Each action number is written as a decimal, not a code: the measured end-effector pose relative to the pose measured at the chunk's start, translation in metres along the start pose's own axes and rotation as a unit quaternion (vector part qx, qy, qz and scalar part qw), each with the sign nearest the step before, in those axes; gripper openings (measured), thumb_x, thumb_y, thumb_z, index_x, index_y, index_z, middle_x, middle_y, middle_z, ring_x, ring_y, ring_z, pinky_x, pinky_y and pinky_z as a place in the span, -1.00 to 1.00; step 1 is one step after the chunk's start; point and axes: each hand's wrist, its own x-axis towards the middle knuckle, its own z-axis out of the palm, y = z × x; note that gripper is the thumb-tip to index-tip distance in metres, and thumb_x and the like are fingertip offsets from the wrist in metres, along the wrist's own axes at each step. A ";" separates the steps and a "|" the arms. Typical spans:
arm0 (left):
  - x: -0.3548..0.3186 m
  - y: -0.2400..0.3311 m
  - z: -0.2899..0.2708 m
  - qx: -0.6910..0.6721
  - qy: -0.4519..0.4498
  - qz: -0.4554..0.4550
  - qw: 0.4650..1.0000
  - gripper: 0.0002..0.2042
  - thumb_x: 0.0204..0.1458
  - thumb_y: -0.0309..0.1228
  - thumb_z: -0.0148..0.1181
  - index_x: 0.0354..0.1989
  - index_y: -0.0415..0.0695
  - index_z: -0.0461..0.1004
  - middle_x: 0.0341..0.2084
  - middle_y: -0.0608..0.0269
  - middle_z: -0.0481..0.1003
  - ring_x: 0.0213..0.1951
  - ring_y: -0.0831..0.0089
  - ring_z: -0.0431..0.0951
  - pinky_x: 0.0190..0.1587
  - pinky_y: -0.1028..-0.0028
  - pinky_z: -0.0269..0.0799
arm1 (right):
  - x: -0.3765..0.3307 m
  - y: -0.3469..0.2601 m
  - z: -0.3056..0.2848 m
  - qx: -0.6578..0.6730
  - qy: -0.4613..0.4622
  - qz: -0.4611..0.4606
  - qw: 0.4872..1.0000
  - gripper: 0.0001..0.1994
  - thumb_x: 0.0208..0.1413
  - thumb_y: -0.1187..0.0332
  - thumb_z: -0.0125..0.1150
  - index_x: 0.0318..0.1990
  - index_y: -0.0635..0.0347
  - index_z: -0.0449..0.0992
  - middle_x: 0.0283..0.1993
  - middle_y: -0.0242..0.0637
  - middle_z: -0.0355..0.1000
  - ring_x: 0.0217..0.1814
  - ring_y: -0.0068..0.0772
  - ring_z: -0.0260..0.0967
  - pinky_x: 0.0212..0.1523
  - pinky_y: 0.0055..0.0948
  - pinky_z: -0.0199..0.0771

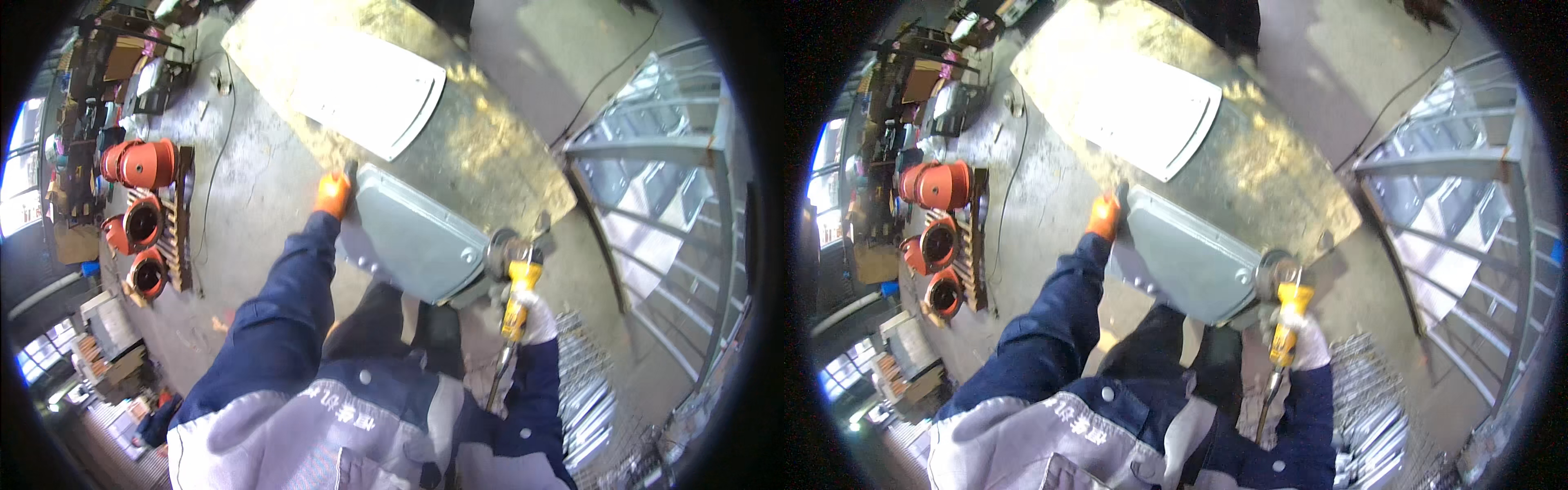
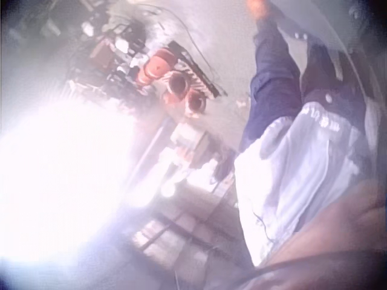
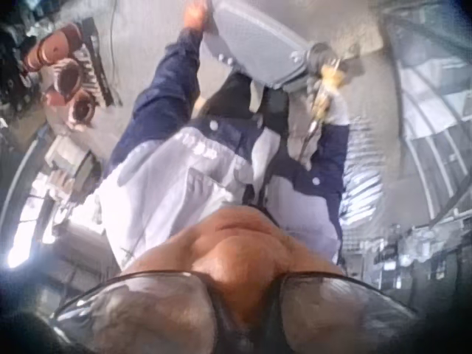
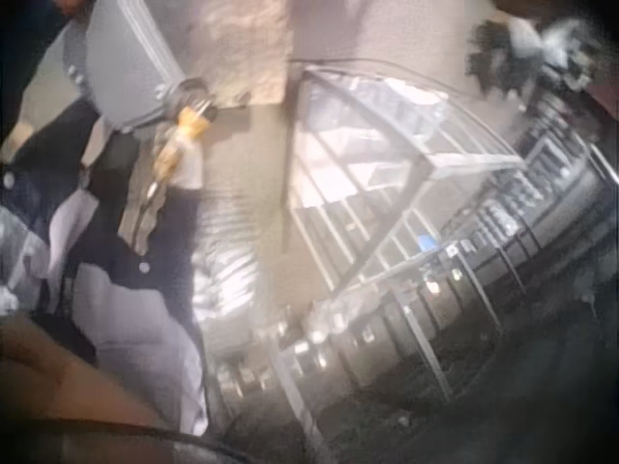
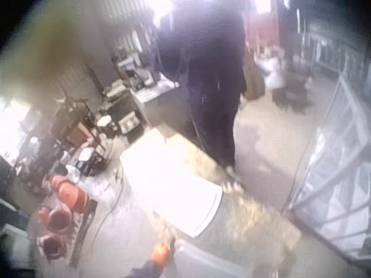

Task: The person uses a handheld angle grinder to smooth the edges and surfaces of several metal panels. They repeatedly pick up panels from a nearby rack, grind them on a workbench, and return them to the rack.

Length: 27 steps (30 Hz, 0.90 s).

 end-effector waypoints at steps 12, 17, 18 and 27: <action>-0.013 0.019 0.000 -0.172 -0.088 -0.090 0.977 -0.81 0.06 -0.37 0.02 -0.58 -0.07 0.40 -0.66 0.53 0.25 -0.58 0.67 0.18 -0.54 0.56 0.12 | 0.005 -0.017 0.034 -0.146 0.034 -0.027 0.988 -0.74 -0.08 0.28 0.21 -0.30 0.31 0.45 -0.42 -0.19 0.44 -0.49 -0.43 0.41 -0.48 -0.52 0.45; -0.018 0.032 0.003 -0.159 -0.065 -0.097 0.980 -0.83 0.03 -0.36 0.03 -0.56 -0.11 0.43 -0.64 0.53 0.28 -0.57 0.65 0.22 -0.51 0.52 0.17 | 0.037 -0.033 0.064 -0.214 -0.001 -0.008 0.977 -0.75 -0.06 0.41 0.26 -0.22 0.30 0.43 -0.47 -0.28 0.43 -0.57 -0.47 0.39 -0.56 -0.54 0.44; -0.019 0.035 0.005 -0.137 -0.061 -0.095 0.984 -0.83 0.02 -0.36 0.03 -0.55 -0.12 0.44 -0.64 0.53 0.28 -0.57 0.64 0.22 -0.50 0.51 0.18 | 0.046 -0.034 0.072 -0.242 0.022 -0.013 0.970 -0.76 -0.05 0.42 0.26 -0.22 0.28 0.44 -0.47 -0.30 0.43 -0.58 -0.49 0.39 -0.57 -0.55 0.43; -0.015 0.044 0.007 -0.076 -0.102 -0.095 0.987 -0.68 0.01 -0.16 0.08 -0.53 -0.19 0.51 -0.70 0.41 0.37 -0.57 0.60 0.32 -0.46 0.49 0.26 | 0.095 -0.044 0.148 -0.277 -0.033 0.038 0.960 -0.77 -0.12 0.30 0.33 -0.38 0.22 0.46 -0.63 -0.37 0.35 -0.70 -0.53 0.30 -0.68 -0.53 0.30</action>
